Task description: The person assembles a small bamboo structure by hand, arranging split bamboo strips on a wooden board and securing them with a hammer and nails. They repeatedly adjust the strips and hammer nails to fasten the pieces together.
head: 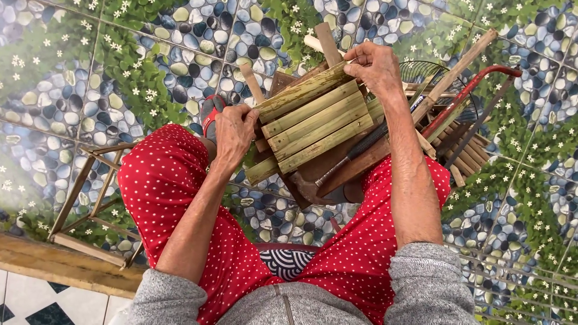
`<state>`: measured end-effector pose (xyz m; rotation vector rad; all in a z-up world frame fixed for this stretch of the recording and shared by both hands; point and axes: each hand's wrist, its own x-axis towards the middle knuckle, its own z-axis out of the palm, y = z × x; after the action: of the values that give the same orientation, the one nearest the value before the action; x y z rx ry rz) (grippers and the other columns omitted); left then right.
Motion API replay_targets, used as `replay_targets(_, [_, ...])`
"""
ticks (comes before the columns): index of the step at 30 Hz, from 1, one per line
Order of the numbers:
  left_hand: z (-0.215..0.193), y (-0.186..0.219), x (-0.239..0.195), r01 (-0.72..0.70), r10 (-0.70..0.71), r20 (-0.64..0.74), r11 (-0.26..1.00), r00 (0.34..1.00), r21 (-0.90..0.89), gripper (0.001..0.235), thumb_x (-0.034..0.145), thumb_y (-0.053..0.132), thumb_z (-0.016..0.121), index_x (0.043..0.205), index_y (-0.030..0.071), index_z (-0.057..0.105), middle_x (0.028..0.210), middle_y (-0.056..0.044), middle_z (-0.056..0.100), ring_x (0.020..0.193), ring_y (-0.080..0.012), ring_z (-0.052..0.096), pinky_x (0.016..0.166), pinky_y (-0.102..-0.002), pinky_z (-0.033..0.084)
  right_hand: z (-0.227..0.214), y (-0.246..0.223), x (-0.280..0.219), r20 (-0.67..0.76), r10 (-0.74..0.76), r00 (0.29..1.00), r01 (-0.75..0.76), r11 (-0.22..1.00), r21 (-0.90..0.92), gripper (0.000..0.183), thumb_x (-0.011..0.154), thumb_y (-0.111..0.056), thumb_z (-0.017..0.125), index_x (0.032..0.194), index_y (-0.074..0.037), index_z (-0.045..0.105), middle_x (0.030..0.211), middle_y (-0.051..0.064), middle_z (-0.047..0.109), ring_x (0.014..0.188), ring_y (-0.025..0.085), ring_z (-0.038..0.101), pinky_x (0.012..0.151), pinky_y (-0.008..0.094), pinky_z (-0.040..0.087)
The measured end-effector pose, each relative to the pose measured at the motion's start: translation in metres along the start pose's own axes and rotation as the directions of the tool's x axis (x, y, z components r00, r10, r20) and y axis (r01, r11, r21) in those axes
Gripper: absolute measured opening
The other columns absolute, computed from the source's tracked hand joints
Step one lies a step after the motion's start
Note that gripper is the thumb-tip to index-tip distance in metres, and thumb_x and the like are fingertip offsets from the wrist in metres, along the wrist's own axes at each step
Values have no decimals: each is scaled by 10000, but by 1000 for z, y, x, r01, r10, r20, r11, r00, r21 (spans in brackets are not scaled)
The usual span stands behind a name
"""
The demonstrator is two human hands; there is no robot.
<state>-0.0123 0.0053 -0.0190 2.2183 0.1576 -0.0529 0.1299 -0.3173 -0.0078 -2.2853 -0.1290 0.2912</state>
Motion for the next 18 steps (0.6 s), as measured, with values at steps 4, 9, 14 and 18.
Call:
replay_targets(4, [7, -10, 2, 6, -4, -30, 998, 1000, 65, 377, 1019, 134, 663, 654, 64, 599, 527, -28, 560, 475, -134, 521, 434, -367, 381, -3, -11, -4, 17, 9, 1000, -9, 1000, -7, 212, 899, -114, 823, 1093, -157, 748, 935, 16, 744, 865, 114, 715, 815, 306, 618])
replay_targets(9, [9, -8, 1, 87, -83, -28, 979, 996, 182, 347, 1028, 212, 685, 733, 37, 634, 567, -71, 505, 515, -241, 516, 441, -458, 347, -2, -2, -2, 40, -41, 998, 40, 999, 13, 212, 917, -102, 819, 1113, -105, 741, 1069, 101, 758, 933, 166, 732, 807, 289, 634])
replay_targets(14, [7, -4, 0, 130, -131, -5, 975, 991, 183, 302, 1013, 239, 683, 805, 20, 710, 607, -128, 604, 572, -339, 623, 457, -501, 384, -3, -3, -4, 53, -41, 998, 39, 999, 31, 203, 932, -82, 807, 1120, -90, 732, 1002, 86, 745, 890, 157, 724, 785, 286, 633])
replay_targets(18, [7, -6, 0, 125, -127, -3, 972, 992, 199, 344, 1028, 250, 664, 762, 33, 650, 597, -112, 560, 562, -338, 585, 469, -503, 382, -3, -7, -6, 46, -86, 995, 85, 996, 35, 202, 939, -85, 793, 1131, -68, 729, 963, 88, 746, 859, 160, 731, 767, 291, 642])
